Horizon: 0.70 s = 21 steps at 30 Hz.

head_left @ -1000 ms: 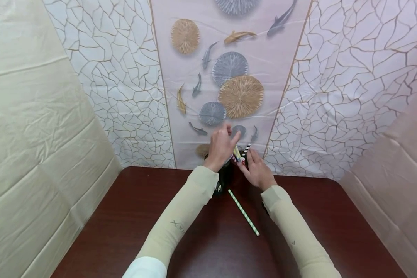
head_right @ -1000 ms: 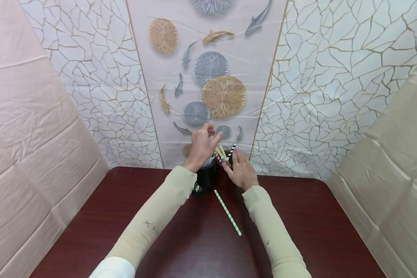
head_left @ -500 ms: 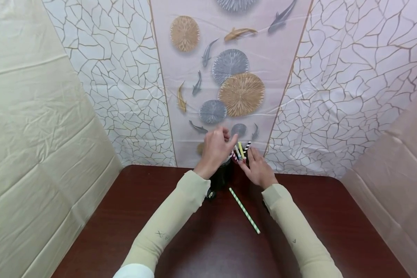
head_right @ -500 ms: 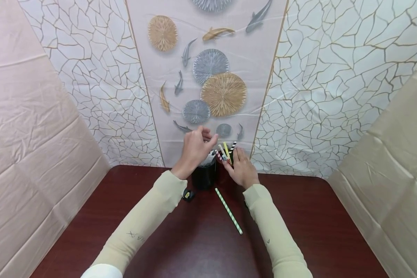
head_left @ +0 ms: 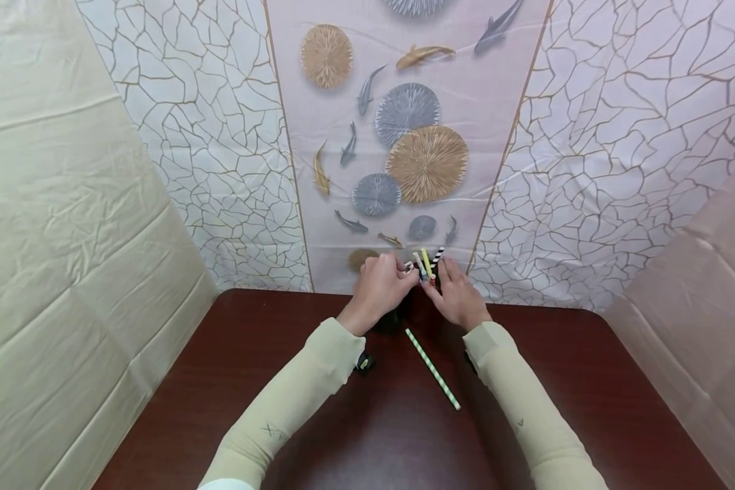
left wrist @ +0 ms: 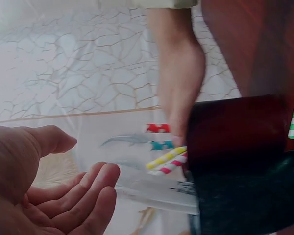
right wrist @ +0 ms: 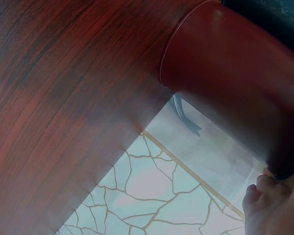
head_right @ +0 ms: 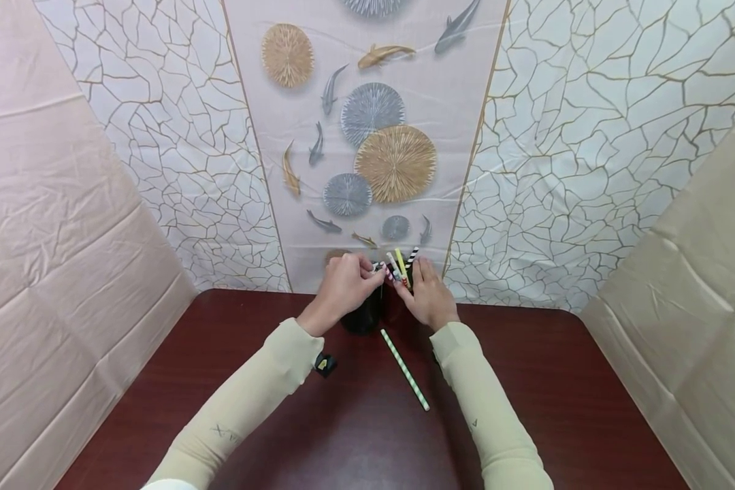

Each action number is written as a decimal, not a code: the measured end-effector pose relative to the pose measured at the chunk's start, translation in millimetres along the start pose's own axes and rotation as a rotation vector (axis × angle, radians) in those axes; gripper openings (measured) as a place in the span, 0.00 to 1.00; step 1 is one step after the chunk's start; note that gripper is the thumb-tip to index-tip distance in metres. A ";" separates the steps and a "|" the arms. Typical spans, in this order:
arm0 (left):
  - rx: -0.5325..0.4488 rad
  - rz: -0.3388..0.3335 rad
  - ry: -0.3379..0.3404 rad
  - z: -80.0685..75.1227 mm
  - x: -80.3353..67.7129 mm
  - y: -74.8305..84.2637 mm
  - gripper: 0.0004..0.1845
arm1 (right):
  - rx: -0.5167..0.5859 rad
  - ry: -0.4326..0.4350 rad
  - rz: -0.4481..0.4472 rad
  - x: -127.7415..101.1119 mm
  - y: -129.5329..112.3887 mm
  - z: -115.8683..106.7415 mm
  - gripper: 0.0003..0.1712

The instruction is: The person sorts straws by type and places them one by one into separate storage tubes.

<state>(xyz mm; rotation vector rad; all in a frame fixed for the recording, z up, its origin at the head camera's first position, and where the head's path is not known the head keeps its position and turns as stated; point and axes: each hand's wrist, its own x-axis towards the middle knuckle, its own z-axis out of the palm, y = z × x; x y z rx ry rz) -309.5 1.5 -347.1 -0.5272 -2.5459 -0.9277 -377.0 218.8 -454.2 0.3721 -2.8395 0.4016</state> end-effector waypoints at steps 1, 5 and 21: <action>0.005 -0.005 -0.015 2.5 -1.6 -1.7 0.30 | -0.003 -0.002 0.001 0.0 0.2 -0.1 0.50; 0.025 -0.019 -0.055 13.9 -8.0 -10.2 0.32 | -0.013 -0.015 0.005 0.3 0.6 0.1 0.51; -0.024 -0.151 -0.229 63.1 -36.6 -37.5 0.33 | -0.007 -0.014 0.014 0.6 -0.2 0.5 0.50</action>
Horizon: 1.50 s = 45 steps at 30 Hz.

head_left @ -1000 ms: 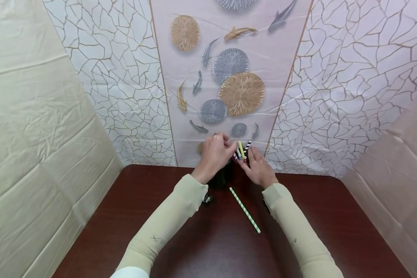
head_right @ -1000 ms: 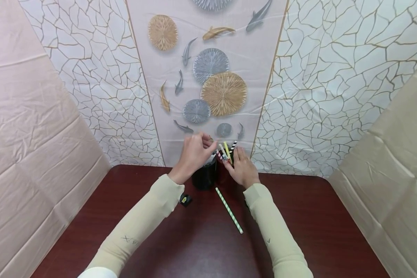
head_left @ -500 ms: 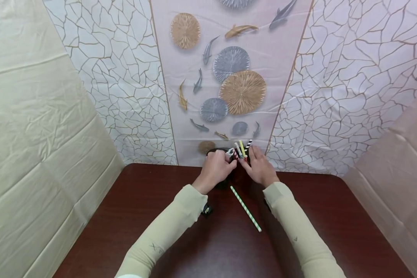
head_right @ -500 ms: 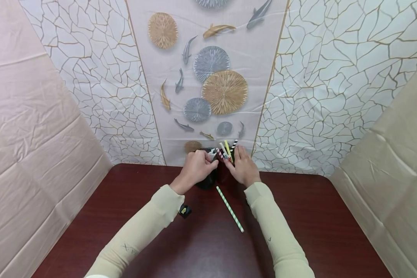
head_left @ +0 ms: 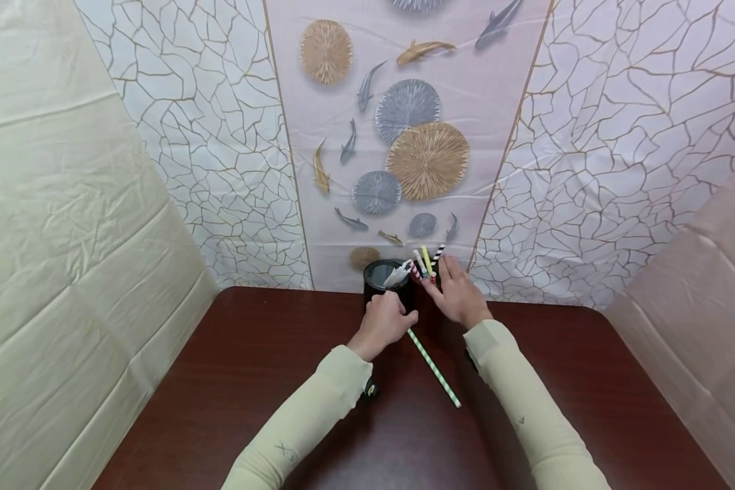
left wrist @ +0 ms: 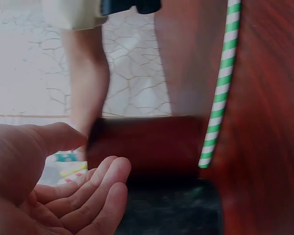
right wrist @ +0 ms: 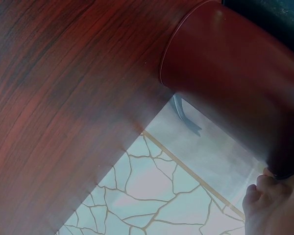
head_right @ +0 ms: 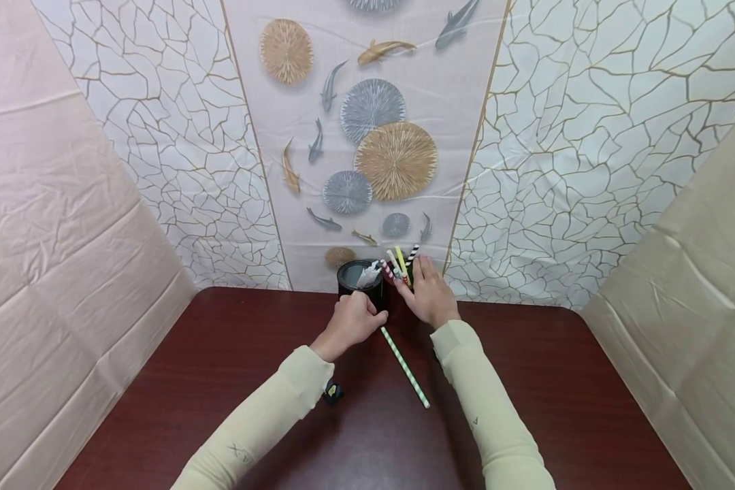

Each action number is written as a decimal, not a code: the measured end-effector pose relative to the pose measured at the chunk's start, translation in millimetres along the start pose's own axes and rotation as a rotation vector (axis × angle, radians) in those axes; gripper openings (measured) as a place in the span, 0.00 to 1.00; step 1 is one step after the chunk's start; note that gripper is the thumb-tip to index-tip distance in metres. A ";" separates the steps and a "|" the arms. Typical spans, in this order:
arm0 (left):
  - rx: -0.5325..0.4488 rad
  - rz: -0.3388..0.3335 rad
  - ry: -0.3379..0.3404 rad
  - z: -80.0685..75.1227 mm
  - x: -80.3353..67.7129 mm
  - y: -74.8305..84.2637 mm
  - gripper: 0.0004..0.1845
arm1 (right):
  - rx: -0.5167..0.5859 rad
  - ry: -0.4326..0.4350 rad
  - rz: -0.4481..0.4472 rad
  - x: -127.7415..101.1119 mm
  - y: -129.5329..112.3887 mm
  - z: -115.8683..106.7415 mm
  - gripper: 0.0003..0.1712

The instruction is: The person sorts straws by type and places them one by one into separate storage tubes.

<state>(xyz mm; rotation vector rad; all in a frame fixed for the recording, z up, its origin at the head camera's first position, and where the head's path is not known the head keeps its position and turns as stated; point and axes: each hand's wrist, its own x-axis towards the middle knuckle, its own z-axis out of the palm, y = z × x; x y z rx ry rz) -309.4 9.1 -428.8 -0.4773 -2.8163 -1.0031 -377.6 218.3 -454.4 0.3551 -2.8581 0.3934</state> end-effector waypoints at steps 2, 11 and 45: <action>-0.011 -0.016 -0.011 7.6 0.0 -4.4 0.34 | 0.003 -0.001 -0.002 -0.1 -0.2 -0.4 0.50; -0.025 -0.109 -0.033 37.6 -1.4 -18.3 0.26 | 0.005 0.002 -0.010 1.5 0.0 2.6 0.50; -0.044 -0.469 -0.073 92.9 22.3 -23.4 0.18 | 0.011 -0.015 0.000 0.0 0.5 1.1 0.50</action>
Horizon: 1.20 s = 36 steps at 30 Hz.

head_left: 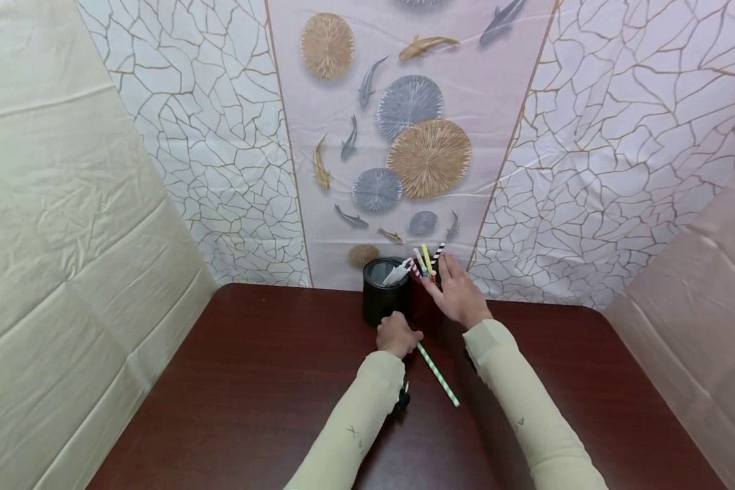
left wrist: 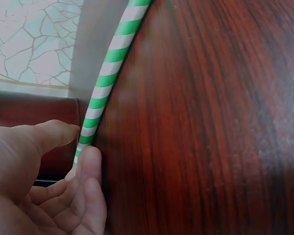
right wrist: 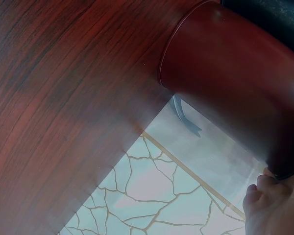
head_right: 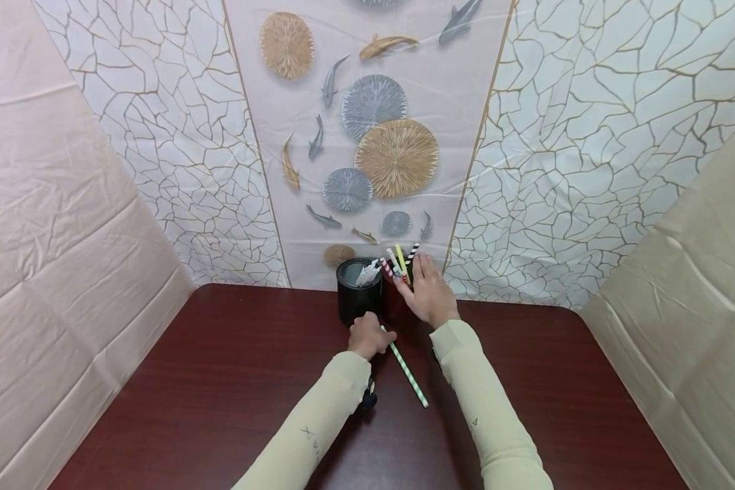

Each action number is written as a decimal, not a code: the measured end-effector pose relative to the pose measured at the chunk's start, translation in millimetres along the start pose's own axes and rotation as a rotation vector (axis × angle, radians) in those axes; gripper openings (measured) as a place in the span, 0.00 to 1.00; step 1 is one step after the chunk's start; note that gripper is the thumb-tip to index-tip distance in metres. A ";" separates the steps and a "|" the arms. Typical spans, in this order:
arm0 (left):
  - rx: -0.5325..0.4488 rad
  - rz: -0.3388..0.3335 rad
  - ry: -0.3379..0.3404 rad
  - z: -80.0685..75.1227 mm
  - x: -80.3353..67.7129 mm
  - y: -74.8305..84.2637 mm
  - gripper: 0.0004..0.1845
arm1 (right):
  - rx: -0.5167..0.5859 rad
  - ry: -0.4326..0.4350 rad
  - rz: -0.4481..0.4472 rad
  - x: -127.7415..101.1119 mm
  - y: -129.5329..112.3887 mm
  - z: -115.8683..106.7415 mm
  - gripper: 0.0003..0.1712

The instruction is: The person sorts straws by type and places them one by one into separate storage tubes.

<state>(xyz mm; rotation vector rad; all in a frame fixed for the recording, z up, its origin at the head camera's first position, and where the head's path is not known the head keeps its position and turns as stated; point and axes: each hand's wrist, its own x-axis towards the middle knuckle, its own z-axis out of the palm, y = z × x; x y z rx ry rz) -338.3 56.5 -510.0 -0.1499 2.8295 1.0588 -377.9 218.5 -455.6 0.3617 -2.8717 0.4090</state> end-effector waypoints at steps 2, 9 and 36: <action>0.011 -0.005 0.023 1.3 0.9 -0.2 0.17 | -0.005 0.003 0.000 0.0 -0.7 -0.1 0.50; 0.035 -0.005 0.037 3.0 2.0 -4.9 0.17 | -0.001 -0.001 -0.001 -0.6 -4.1 -0.3 0.50; -0.169 0.037 -0.092 -10.1 -0.8 -20.4 0.18 | -0.001 0.027 -0.011 0.7 -1.3 0.4 0.50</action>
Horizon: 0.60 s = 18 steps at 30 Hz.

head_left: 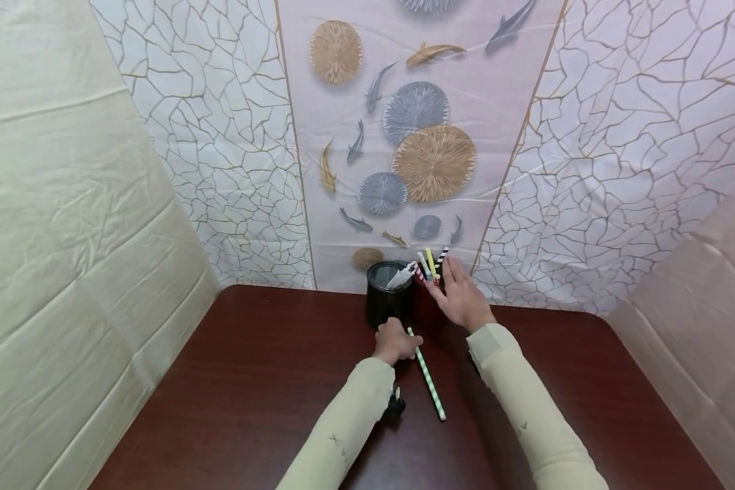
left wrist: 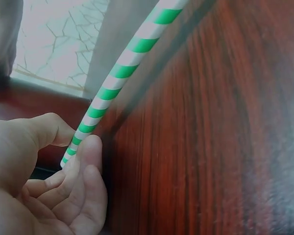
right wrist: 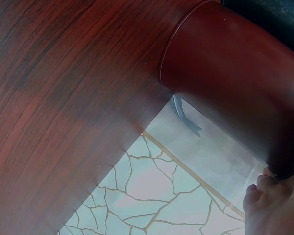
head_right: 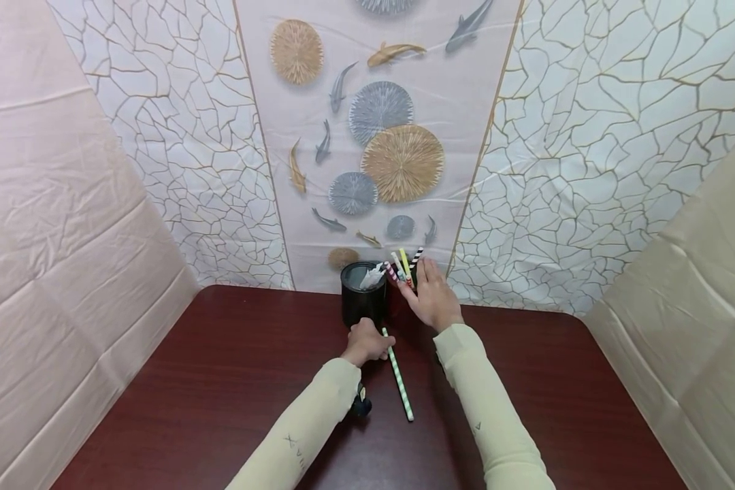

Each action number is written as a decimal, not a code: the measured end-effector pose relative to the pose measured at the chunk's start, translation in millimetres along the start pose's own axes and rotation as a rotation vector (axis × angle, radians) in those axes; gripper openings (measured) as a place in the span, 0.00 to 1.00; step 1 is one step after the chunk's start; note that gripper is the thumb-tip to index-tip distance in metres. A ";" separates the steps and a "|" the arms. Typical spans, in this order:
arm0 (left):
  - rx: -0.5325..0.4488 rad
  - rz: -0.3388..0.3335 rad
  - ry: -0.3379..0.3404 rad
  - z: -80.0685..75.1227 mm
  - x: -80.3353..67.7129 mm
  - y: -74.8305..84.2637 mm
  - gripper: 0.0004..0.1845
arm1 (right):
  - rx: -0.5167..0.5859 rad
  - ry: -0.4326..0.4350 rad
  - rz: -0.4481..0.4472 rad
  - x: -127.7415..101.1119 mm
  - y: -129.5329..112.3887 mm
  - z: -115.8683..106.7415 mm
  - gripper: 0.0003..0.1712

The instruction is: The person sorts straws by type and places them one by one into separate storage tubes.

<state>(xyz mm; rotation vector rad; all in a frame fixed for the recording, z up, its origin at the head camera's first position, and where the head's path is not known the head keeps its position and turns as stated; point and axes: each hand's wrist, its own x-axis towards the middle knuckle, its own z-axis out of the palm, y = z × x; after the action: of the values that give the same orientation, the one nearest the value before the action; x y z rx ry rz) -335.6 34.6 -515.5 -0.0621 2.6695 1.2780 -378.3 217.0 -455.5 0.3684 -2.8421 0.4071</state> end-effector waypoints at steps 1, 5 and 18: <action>-0.001 0.012 -0.001 0.5 0.1 -1.0 0.18 | -0.001 -0.002 0.000 -0.1 0.4 0.0 0.50; 0.004 0.048 0.014 7.4 6.1 -6.7 0.17 | 0.009 -0.007 -0.005 -0.8 0.6 -1.3 0.50; -0.119 0.164 0.089 -9.4 -16.8 -8.7 0.19 | 0.010 0.001 -0.002 -1.0 1.5 -0.4 0.50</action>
<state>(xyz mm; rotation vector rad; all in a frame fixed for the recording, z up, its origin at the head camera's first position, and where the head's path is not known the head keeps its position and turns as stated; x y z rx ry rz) -319.4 21.1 -513.4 0.0885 2.7185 1.5176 -377.7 218.7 -455.7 0.3730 -2.8393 0.4207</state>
